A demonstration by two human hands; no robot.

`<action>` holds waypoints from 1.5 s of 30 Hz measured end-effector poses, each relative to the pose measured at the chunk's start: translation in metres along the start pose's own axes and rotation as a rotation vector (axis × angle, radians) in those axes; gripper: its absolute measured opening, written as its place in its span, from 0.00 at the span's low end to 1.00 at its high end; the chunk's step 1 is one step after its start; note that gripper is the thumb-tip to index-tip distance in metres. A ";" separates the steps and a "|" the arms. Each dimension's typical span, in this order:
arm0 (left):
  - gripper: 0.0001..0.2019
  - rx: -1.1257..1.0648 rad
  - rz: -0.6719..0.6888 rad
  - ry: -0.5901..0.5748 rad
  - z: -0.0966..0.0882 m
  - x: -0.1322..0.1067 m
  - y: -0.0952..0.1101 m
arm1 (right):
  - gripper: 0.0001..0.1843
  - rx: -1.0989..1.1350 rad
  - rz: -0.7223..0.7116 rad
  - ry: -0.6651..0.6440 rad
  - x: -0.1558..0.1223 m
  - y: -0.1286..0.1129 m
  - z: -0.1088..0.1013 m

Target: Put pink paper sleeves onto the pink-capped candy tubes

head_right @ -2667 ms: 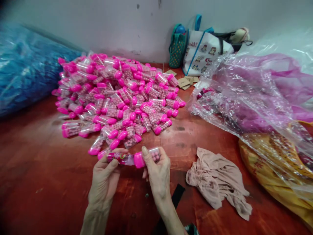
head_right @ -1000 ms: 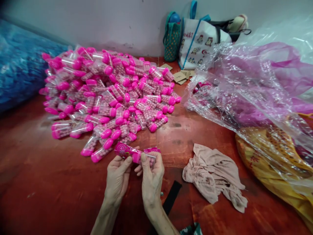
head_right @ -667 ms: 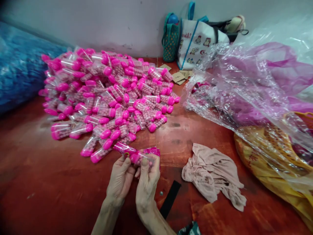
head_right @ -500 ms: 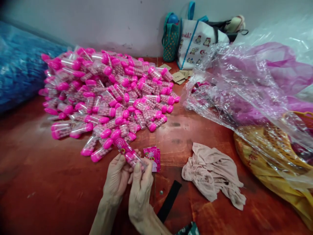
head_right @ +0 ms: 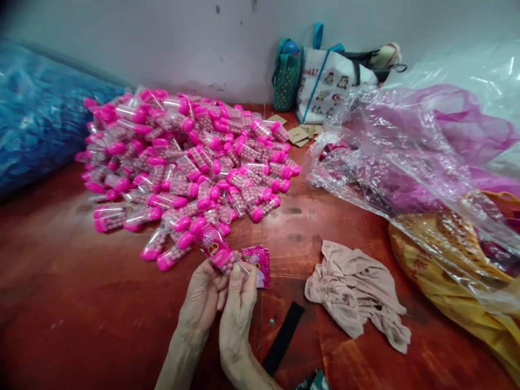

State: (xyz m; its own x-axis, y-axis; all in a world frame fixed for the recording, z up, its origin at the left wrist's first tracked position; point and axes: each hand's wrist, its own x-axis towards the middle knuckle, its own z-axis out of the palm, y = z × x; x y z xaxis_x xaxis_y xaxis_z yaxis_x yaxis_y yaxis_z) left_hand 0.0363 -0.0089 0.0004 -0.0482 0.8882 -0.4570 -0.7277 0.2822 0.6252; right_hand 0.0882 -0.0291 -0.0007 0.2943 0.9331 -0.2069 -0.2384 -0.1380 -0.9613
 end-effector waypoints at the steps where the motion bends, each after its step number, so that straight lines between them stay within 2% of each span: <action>1: 0.10 0.006 -0.017 0.013 0.001 0.000 0.001 | 0.12 -0.005 0.016 0.006 0.000 0.001 0.000; 3: 0.07 0.002 -0.048 0.044 0.004 0.001 0.003 | 0.11 -0.022 0.033 0.031 -0.001 0.004 0.000; 9: 0.05 -0.051 -0.048 0.069 0.012 0.001 -0.002 | 0.10 -0.087 -0.076 0.090 0.005 0.008 -0.004; 18: 0.04 -0.060 0.073 0.184 0.014 -0.004 -0.003 | 0.11 0.072 0.101 0.007 0.008 0.006 0.002; 24: 0.06 0.106 0.061 0.145 0.019 -0.008 -0.004 | 0.12 -0.042 0.034 0.120 0.006 0.004 0.007; 27: 0.08 0.177 0.066 0.104 0.020 -0.008 -0.002 | 0.11 -0.064 0.020 0.096 0.006 0.005 0.004; 30: 0.09 0.147 0.085 0.084 0.019 -0.007 0.002 | 0.10 -0.192 0.015 -0.061 0.006 -0.004 -0.006; 33: 0.06 0.143 0.156 0.088 0.015 -0.005 0.007 | 0.10 -0.451 -0.110 -0.183 0.007 -0.022 -0.018; 35: 0.05 0.203 0.212 0.068 0.012 -0.005 0.010 | 0.11 -0.573 -0.223 -0.174 0.008 -0.033 -0.023; 38: 0.05 0.267 0.268 0.025 0.009 -0.005 0.013 | 0.12 -0.734 -0.297 -0.149 0.011 -0.042 -0.025; 42: 0.06 0.218 0.219 0.019 0.013 -0.006 0.013 | 0.15 -0.915 -0.330 -0.178 0.015 -0.042 -0.028; 45: 0.07 0.201 0.196 0.012 0.015 -0.008 0.012 | 0.17 -0.928 -0.383 -0.154 0.019 -0.043 -0.032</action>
State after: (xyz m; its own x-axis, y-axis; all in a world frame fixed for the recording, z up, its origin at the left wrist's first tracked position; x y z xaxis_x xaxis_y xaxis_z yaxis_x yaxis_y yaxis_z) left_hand 0.0381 -0.0071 0.0205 -0.1836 0.9288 -0.3219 -0.5537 0.1729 0.8146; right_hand 0.1339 -0.0163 0.0306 0.0621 0.9922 0.1079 0.6789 0.0373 -0.7333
